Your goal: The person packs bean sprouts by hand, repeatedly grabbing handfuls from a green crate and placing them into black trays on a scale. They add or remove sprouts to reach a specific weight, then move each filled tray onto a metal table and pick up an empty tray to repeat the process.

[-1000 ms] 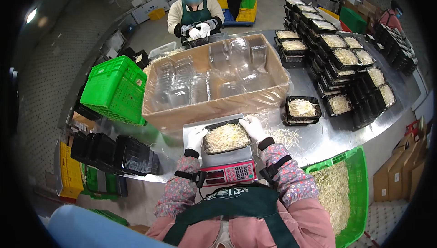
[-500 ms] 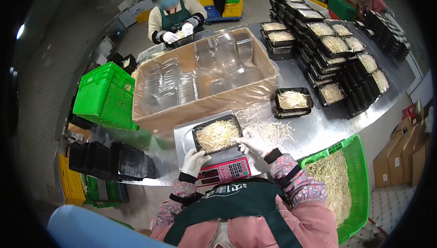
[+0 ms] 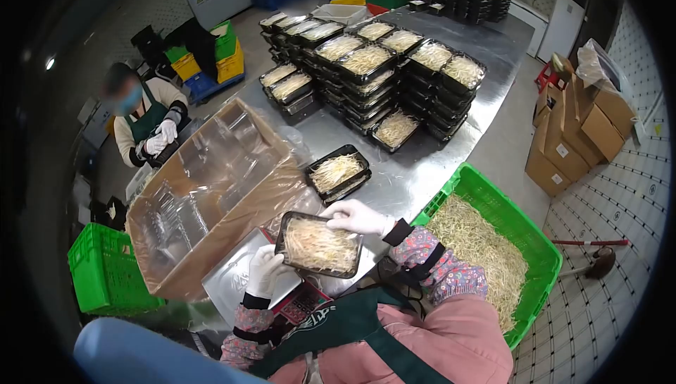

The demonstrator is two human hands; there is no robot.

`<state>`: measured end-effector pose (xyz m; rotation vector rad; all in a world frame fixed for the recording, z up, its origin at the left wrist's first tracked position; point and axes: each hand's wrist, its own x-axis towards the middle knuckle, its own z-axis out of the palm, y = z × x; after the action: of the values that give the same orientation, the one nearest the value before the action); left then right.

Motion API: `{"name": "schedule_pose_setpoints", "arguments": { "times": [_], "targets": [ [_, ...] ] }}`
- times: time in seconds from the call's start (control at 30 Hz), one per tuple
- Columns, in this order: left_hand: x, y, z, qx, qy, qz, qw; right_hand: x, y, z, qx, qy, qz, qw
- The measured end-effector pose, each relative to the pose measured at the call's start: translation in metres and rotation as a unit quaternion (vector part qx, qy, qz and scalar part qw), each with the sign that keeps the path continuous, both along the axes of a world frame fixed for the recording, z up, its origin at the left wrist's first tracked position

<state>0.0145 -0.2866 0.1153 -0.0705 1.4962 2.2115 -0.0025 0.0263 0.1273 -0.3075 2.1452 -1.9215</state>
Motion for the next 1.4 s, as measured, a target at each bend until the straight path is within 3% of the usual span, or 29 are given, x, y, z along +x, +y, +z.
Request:
{"name": "schedule_pose_setpoints", "arguments": {
  "times": [0.03,0.1,0.13,0.2,0.27,0.3,0.33,0.37,0.43,0.5,0.63,0.7,0.77,0.8,0.93,1.07,1.2,1.23,1.3,1.4],
  "targets": [
    [-0.008,0.015,0.006,0.000,0.022,0.008,1.000,0.001,0.015,-0.004,-0.066,-0.010,-0.057,0.996],
    [-0.029,0.031,0.007,-0.005,0.035,-0.030,0.999,0.001,0.061,0.011,-0.032,-0.049,-0.187,0.981],
    [-0.041,0.039,0.002,-0.031,0.042,-0.012,0.999,-0.003,0.074,0.020,-0.018,0.003,-0.294,0.955],
    [-0.064,0.052,-0.013,-0.111,0.051,0.014,0.992,-0.043,0.125,-0.030,-0.122,0.072,-0.460,0.877],
    [-0.085,0.065,-0.031,-0.152,0.048,0.033,0.987,-0.097,0.173,-0.072,-0.213,0.110,-0.559,0.794],
    [-0.094,0.072,-0.041,-0.186,0.047,0.044,0.980,-0.127,0.211,-0.109,-0.231,0.130,-0.527,0.807],
    [-0.102,0.080,-0.051,-0.198,0.042,0.046,0.978,-0.135,0.201,-0.076,-0.237,0.083,-0.576,0.778],
    [-0.108,0.088,-0.058,-0.208,0.038,0.048,0.976,-0.164,0.219,-0.106,-0.249,0.092,-0.606,0.750],
    [-0.121,0.107,-0.070,-0.227,0.026,0.053,0.972,-0.181,0.227,-0.130,-0.156,-0.029,-0.640,0.752],
    [-0.130,0.120,-0.083,-0.218,-0.014,0.038,0.975,-0.190,0.230,-0.138,-0.111,-0.012,-0.662,0.741],
    [-0.144,0.150,-0.103,-0.211,-0.047,0.049,0.975,-0.162,0.219,-0.118,-0.208,-0.072,-0.624,0.750],
    [-0.158,0.160,-0.126,-0.154,-0.085,0.068,0.982,-0.142,0.211,-0.120,-0.251,-0.094,-0.601,0.753],
    [-0.157,0.167,-0.123,-0.114,-0.081,0.070,0.988,-0.121,0.194,-0.116,-0.267,-0.095,-0.583,0.761],
    [-0.161,0.170,-0.137,-0.089,-0.007,0.085,0.992,-0.111,0.186,-0.119,-0.268,-0.083,-0.571,0.771],
    [-0.136,0.154,-0.106,-0.069,0.001,0.080,0.994,-0.082,0.154,-0.100,-0.232,-0.025,-0.497,0.836],
    [-0.085,0.073,-0.044,-0.067,0.052,0.064,0.994,-0.058,0.118,-0.065,-0.195,0.004,-0.419,0.887],
    [-0.012,-0.041,-0.014,-0.008,-0.049,0.128,0.991,-0.040,0.059,-0.044,-0.142,-0.017,-0.342,0.929],
    [0.001,-0.081,-0.036,-0.086,-0.047,0.105,0.990,-0.034,0.036,-0.036,-0.136,-0.026,-0.314,0.939],
    [0.035,-0.124,-0.034,-0.117,-0.043,0.158,0.980,-0.033,-0.007,-0.048,-0.133,-0.050,-0.240,0.960],
    [0.062,-0.154,-0.033,-0.137,-0.039,0.171,0.975,-0.027,-0.094,-0.058,-0.048,0.035,-0.118,0.991]
  ]
}}
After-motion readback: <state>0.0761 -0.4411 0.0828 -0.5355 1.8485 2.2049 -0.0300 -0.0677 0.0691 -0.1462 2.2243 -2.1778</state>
